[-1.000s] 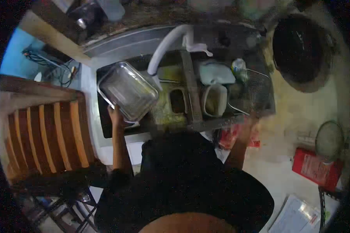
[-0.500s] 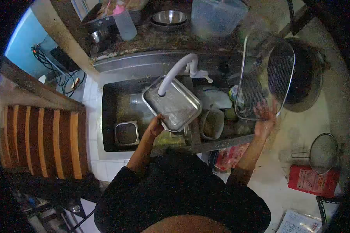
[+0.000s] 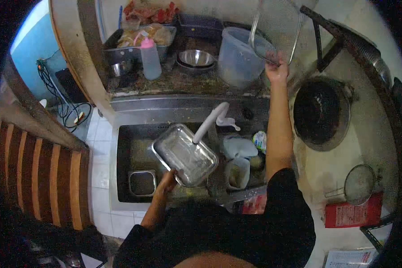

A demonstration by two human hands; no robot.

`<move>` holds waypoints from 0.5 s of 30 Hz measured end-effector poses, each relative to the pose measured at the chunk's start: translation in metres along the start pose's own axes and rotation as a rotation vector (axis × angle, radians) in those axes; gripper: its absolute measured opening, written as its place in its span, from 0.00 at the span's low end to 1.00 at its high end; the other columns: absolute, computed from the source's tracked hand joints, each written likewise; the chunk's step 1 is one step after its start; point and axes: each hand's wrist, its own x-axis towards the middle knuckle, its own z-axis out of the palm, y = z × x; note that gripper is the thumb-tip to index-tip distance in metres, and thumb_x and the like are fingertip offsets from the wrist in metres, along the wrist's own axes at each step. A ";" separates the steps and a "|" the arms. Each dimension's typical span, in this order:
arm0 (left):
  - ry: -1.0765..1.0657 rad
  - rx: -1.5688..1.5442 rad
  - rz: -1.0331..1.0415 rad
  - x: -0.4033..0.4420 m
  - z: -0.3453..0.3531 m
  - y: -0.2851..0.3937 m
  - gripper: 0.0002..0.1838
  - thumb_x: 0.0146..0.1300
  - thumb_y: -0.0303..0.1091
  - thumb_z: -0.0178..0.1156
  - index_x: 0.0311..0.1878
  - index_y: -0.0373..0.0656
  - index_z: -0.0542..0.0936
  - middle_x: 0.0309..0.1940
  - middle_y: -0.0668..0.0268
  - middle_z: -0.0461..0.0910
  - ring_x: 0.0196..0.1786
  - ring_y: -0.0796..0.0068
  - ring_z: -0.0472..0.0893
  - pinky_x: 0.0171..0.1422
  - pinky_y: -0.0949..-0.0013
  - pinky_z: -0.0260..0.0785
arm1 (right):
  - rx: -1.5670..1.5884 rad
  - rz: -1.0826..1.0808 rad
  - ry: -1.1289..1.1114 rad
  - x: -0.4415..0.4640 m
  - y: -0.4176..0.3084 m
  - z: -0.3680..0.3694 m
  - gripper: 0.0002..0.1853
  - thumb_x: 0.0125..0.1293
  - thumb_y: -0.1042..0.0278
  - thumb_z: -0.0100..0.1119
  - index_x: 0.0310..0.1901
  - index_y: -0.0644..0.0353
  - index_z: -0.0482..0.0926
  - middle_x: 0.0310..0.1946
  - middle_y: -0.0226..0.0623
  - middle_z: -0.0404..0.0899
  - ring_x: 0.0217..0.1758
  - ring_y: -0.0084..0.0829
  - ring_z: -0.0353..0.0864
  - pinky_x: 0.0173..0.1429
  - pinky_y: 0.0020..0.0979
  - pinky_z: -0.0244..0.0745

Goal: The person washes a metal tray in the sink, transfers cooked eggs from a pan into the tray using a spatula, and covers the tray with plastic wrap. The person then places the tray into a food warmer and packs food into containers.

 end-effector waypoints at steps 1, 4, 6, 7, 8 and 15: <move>0.005 0.008 -0.003 -0.002 -0.002 -0.002 0.16 0.68 0.44 0.48 0.41 0.38 0.75 0.45 0.58 0.76 0.49 0.62 0.75 0.55 0.59 0.67 | -0.074 0.011 0.061 0.017 0.002 0.001 0.22 0.66 0.71 0.48 0.62 0.63 0.64 0.46 0.45 0.70 0.45 0.42 0.72 0.51 0.43 0.72; 0.034 0.053 -0.008 -0.001 -0.004 -0.009 0.18 0.68 0.44 0.48 0.41 0.37 0.75 0.45 0.57 0.76 0.49 0.61 0.76 0.54 0.59 0.67 | -0.486 -0.137 0.191 0.038 0.007 0.011 0.18 0.67 0.65 0.48 0.55 0.63 0.68 0.43 0.43 0.71 0.39 0.39 0.71 0.44 0.43 0.70; 0.019 0.085 -0.052 -0.032 0.017 0.020 0.20 0.68 0.45 0.48 0.45 0.34 0.74 0.49 0.56 0.75 0.52 0.60 0.74 0.57 0.60 0.65 | -0.612 -0.242 0.133 0.070 -0.006 0.004 0.18 0.66 0.61 0.50 0.53 0.63 0.69 0.43 0.43 0.71 0.38 0.39 0.70 0.40 0.44 0.70; -0.013 0.102 -0.091 -0.052 0.027 0.037 0.22 0.69 0.46 0.47 0.50 0.32 0.72 0.53 0.55 0.73 0.56 0.60 0.72 0.61 0.60 0.63 | -0.717 -0.271 0.136 0.084 -0.006 0.002 0.19 0.65 0.60 0.51 0.53 0.63 0.70 0.44 0.43 0.71 0.40 0.39 0.70 0.41 0.44 0.70; -0.089 0.073 -0.129 -0.049 0.024 0.036 0.26 0.70 0.47 0.46 0.57 0.32 0.67 0.57 0.54 0.71 0.60 0.59 0.69 0.65 0.60 0.60 | -0.821 -0.302 0.143 0.097 -0.006 0.001 0.20 0.65 0.59 0.52 0.53 0.63 0.70 0.46 0.43 0.71 0.43 0.39 0.70 0.43 0.44 0.69; -0.149 0.143 -0.029 -0.118 0.056 0.078 0.32 0.71 0.50 0.41 0.67 0.32 0.58 0.67 0.57 0.62 0.67 0.59 0.64 0.71 0.58 0.53 | -1.418 -0.668 0.218 0.117 0.004 0.020 0.14 0.63 0.66 0.52 0.48 0.64 0.72 0.50 0.43 0.73 0.51 0.37 0.73 0.53 0.38 0.69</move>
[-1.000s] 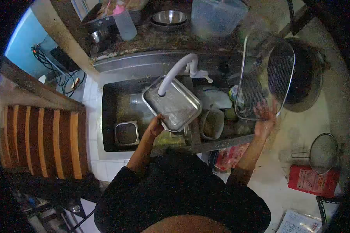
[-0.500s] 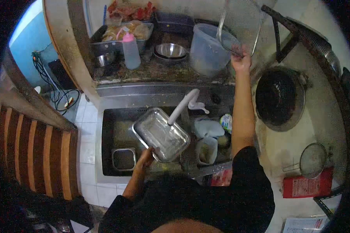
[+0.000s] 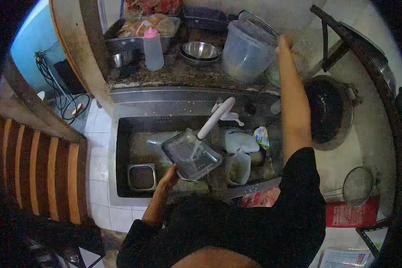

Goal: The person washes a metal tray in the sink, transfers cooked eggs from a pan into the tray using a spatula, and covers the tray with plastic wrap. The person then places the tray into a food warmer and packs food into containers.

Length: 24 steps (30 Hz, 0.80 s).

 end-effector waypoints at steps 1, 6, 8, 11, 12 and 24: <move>-0.030 0.057 -0.020 0.032 -0.021 -0.028 0.32 0.72 0.50 0.41 0.67 0.32 0.58 0.67 0.57 0.62 0.67 0.59 0.64 0.72 0.58 0.53 | 0.002 -0.101 0.042 -0.004 0.002 0.004 0.13 0.63 0.67 0.52 0.46 0.64 0.73 0.50 0.43 0.74 0.52 0.36 0.73 0.54 0.38 0.69; -0.024 0.064 -0.073 0.067 -0.038 -0.059 0.31 0.72 0.49 0.40 0.66 0.31 0.60 0.66 0.55 0.63 0.66 0.58 0.65 0.70 0.59 0.55 | 0.073 -0.367 0.092 -0.030 0.002 0.029 0.07 0.63 0.73 0.51 0.42 0.64 0.74 0.48 0.41 0.76 0.53 0.35 0.76 0.57 0.34 0.70; 0.025 -0.087 -0.085 0.060 -0.036 -0.056 0.31 0.72 0.49 0.40 0.66 0.31 0.61 0.65 0.55 0.64 0.65 0.58 0.66 0.69 0.60 0.55 | 0.099 -0.344 0.018 -0.044 -0.002 0.036 0.07 0.62 0.76 0.51 0.41 0.65 0.74 0.45 0.40 0.78 0.51 0.34 0.77 0.57 0.33 0.71; 0.014 -0.073 -0.080 0.080 -0.055 -0.078 0.31 0.72 0.50 0.41 0.66 0.31 0.61 0.64 0.55 0.65 0.65 0.58 0.66 0.68 0.59 0.56 | 0.147 -0.587 0.023 -0.077 -0.021 0.060 0.06 0.61 0.77 0.50 0.38 0.64 0.75 0.38 0.40 0.80 0.44 0.34 0.80 0.53 0.33 0.72; 0.005 0.004 -0.065 0.058 -0.045 -0.057 0.32 0.72 0.51 0.41 0.66 0.31 0.60 0.64 0.54 0.65 0.65 0.58 0.66 0.68 0.59 0.56 | 0.157 -0.709 0.030 -0.090 -0.033 0.064 0.06 0.60 0.78 0.49 0.36 0.62 0.76 0.37 0.41 0.80 0.40 0.36 0.80 0.49 0.37 0.73; 0.051 0.097 -0.048 0.074 -0.076 -0.086 0.34 0.68 0.52 0.46 0.66 0.32 0.61 0.59 0.50 0.69 0.57 0.57 0.72 0.60 0.55 0.65 | -0.178 -0.163 -0.420 -0.165 0.043 0.166 0.11 0.63 0.62 0.53 0.40 0.60 0.76 0.38 0.43 0.78 0.43 0.41 0.76 0.49 0.39 0.71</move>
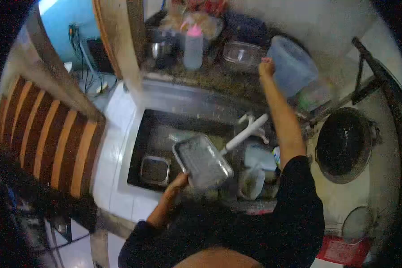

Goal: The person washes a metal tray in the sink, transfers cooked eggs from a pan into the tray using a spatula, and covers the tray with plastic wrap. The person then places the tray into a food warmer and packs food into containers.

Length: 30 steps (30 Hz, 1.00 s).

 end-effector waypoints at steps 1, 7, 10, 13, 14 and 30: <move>0.028 -0.087 0.007 -0.009 0.007 0.015 0.33 0.67 0.51 0.46 0.64 0.32 0.62 0.58 0.50 0.70 0.57 0.57 0.72 0.59 0.55 0.65 | 0.045 0.138 -0.199 0.000 0.001 -0.008 0.13 0.63 0.60 0.54 0.42 0.61 0.76 0.39 0.43 0.77 0.45 0.40 0.76 0.50 0.39 0.70; 0.085 0.078 0.072 -0.029 0.010 0.033 0.23 0.67 0.40 0.48 0.58 0.32 0.69 0.51 0.55 0.76 0.52 0.63 0.76 0.56 0.63 0.69 | 0.063 -0.310 -0.089 -0.066 0.015 -0.103 0.21 0.64 0.55 0.59 0.49 0.63 0.73 0.46 0.39 0.77 0.51 0.37 0.76 0.52 0.36 0.72; 0.139 0.046 0.051 -0.015 0.004 0.034 0.22 0.67 0.41 0.51 0.58 0.35 0.70 0.48 0.57 0.78 0.48 0.67 0.78 0.53 0.65 0.71 | 0.644 0.113 0.106 -0.196 0.035 -0.146 0.10 0.63 0.65 0.59 0.42 0.57 0.73 0.40 0.32 0.76 0.42 0.29 0.74 0.47 0.29 0.72; 0.225 0.257 0.019 0.004 -0.006 0.038 0.19 0.68 0.40 0.50 0.55 0.37 0.73 0.46 0.59 0.78 0.44 0.70 0.78 0.45 0.66 0.72 | 1.454 0.381 0.118 -0.349 0.078 -0.143 0.14 0.69 0.56 0.52 0.41 0.59 0.68 0.36 0.36 0.73 0.36 0.28 0.70 0.46 0.32 0.68; 0.209 0.254 0.078 0.015 -0.008 0.041 0.18 0.67 0.41 0.52 0.52 0.37 0.75 0.40 0.60 0.78 0.39 0.70 0.78 0.41 0.66 0.70 | 1.539 0.605 -0.001 -0.393 0.073 -0.138 0.17 0.68 0.54 0.52 0.45 0.60 0.66 0.41 0.37 0.69 0.41 0.31 0.67 0.50 0.32 0.65; 0.567 1.607 0.800 0.070 0.059 0.100 0.34 0.69 0.49 0.39 0.68 0.29 0.53 0.71 0.41 0.45 0.72 0.35 0.43 0.75 0.46 0.31 | 1.054 0.867 -0.687 -0.601 0.202 0.010 0.36 0.60 0.57 0.61 0.66 0.58 0.57 0.43 0.32 0.74 0.46 0.29 0.73 0.50 0.35 0.70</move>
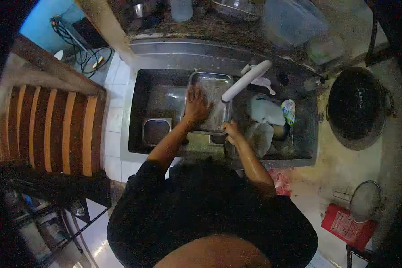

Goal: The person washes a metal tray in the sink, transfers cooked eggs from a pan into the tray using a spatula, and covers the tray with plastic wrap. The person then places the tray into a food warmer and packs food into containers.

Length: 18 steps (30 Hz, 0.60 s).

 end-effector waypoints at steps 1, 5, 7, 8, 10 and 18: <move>-0.061 0.035 0.066 0.006 0.018 -0.004 0.34 0.70 0.49 0.37 0.69 0.29 0.53 0.71 0.41 0.45 0.73 0.36 0.42 0.75 0.46 0.30 | 0.104 -0.066 -0.034 -0.004 0.011 0.002 0.34 0.60 0.56 0.60 0.65 0.59 0.60 0.44 0.32 0.74 0.47 0.29 0.73 0.51 0.36 0.71; -0.275 -0.571 0.195 0.031 0.052 -0.009 0.33 0.71 0.48 0.37 0.68 0.28 0.54 0.71 0.40 0.45 0.73 0.40 0.43 0.75 0.45 0.32 | -0.087 0.106 0.094 -0.001 0.021 0.026 0.29 0.62 0.59 0.60 0.60 0.60 0.62 0.43 0.36 0.75 0.46 0.32 0.75 0.49 0.36 0.72; -0.268 -0.397 0.474 0.027 0.133 -0.016 0.32 0.70 0.46 0.39 0.67 0.28 0.55 0.70 0.40 0.46 0.73 0.42 0.45 0.75 0.45 0.34 | -0.129 0.148 0.120 -0.002 0.013 0.034 0.30 0.62 0.60 0.60 0.62 0.60 0.60 0.43 0.37 0.75 0.46 0.32 0.75 0.48 0.36 0.73; -0.183 -0.160 0.683 0.019 0.175 -0.021 0.32 0.70 0.45 0.40 0.67 0.28 0.56 0.70 0.40 0.46 0.73 0.43 0.46 0.74 0.45 0.35 | -0.145 0.165 0.126 -0.003 0.010 0.037 0.31 0.62 0.60 0.60 0.62 0.60 0.60 0.44 0.37 0.75 0.46 0.33 0.75 0.47 0.36 0.73; 0.009 -0.004 0.919 -0.002 0.198 -0.025 0.31 0.69 0.44 0.42 0.67 0.29 0.58 0.70 0.39 0.46 0.73 0.44 0.49 0.74 0.45 0.38 | -0.152 0.193 0.125 -0.005 0.006 0.037 0.32 0.62 0.61 0.60 0.64 0.60 0.58 0.44 0.38 0.75 0.47 0.33 0.75 0.46 0.36 0.74; 0.033 -0.283 0.539 0.029 0.185 -0.061 0.33 0.67 0.49 0.46 0.69 0.39 0.58 0.71 0.41 0.44 0.73 0.45 0.47 0.72 0.43 0.39 | -0.211 0.323 0.158 -0.012 0.034 0.052 0.37 0.63 0.64 0.60 0.69 0.60 0.52 0.47 0.41 0.74 0.49 0.35 0.75 0.43 0.36 0.77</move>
